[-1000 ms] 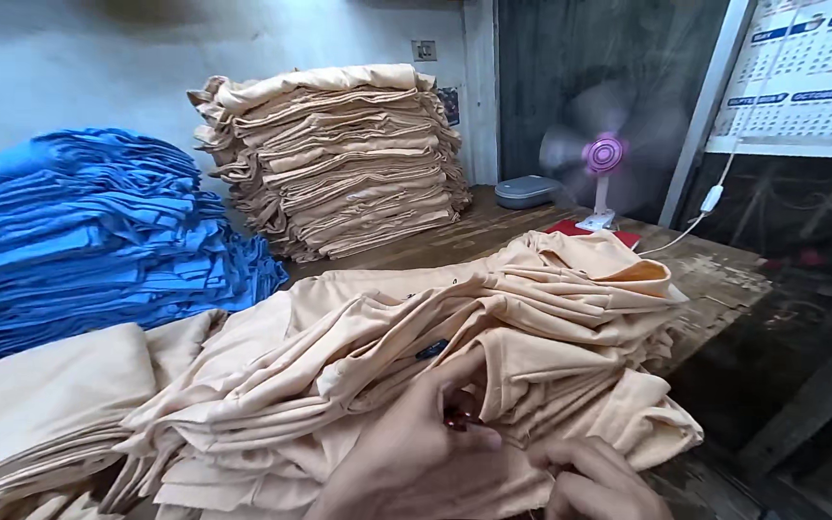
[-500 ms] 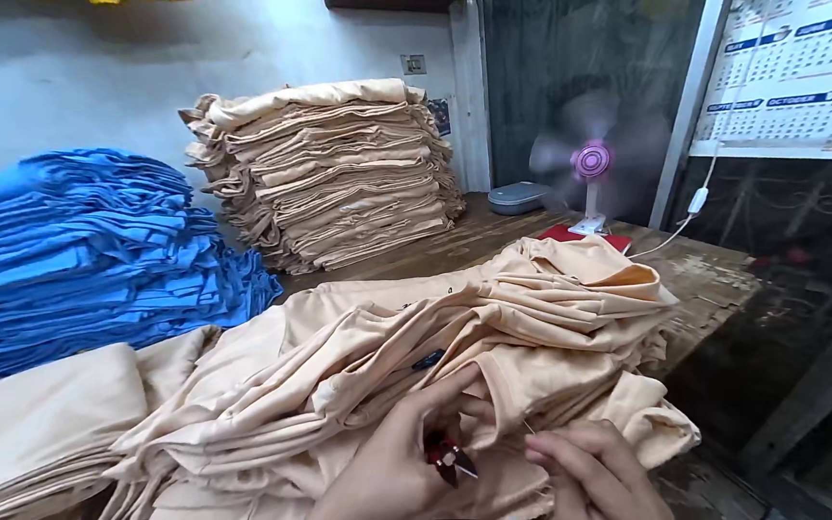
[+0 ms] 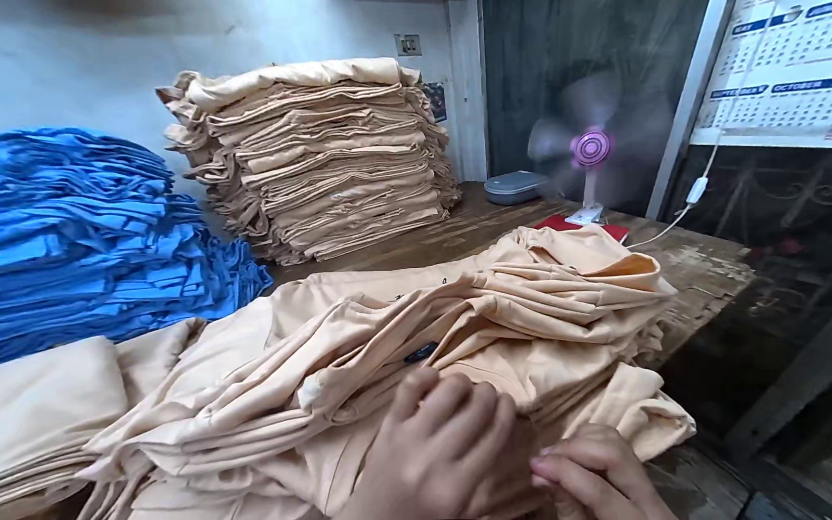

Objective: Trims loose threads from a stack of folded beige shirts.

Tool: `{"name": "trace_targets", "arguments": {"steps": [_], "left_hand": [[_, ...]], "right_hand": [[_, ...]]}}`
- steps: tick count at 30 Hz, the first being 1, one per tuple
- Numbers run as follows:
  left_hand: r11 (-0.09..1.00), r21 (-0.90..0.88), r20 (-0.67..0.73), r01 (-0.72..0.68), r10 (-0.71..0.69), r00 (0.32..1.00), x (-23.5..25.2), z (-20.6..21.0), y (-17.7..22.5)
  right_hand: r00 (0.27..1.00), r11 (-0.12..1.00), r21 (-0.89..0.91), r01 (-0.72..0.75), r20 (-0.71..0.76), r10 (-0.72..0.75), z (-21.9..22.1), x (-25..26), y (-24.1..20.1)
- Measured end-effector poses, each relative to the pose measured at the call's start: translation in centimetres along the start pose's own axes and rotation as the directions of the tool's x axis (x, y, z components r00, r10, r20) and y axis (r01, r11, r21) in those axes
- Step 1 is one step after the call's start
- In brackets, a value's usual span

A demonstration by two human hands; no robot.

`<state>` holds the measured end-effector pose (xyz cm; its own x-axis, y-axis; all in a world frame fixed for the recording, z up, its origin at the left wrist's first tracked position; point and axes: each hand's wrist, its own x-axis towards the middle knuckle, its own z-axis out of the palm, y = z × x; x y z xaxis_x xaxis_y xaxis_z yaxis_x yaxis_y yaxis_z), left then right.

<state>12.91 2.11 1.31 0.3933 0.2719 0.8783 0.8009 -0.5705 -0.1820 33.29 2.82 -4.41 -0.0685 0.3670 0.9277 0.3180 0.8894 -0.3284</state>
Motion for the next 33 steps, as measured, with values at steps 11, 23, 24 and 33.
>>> {"name": "trace_targets", "arguments": {"steps": [11, 23, 24, 33], "left_hand": [[0.844, -0.104, 0.235, 0.526, -0.493, 0.838, 5.4, 2.6, -4.6], [0.917, -0.294, -0.009, 0.270, -0.285, 0.959, 2.0, 5.7, -4.9], [0.910, -0.315, -0.002, 0.268, -0.284, 0.959, 1.8, 5.4, -4.4], [0.971, -0.223, 0.065, 0.090, -0.077, 0.995, 0.3, 1.4, -3.0]], "right_hand": [[0.965, 0.897, -0.418, 0.145, 0.261, -0.034, 1.6, 2.5, 0.0], [0.911, 0.900, -0.267, -0.343, 0.138, 0.388, -3.5, 3.5, -4.1], [0.946, 0.897, -0.335, -0.287, 0.050, 0.321, -2.5, 3.4, -3.6], [0.929, 0.956, -0.279, -0.091, 0.322, 0.182, -2.9, 1.7, -1.7]]}}
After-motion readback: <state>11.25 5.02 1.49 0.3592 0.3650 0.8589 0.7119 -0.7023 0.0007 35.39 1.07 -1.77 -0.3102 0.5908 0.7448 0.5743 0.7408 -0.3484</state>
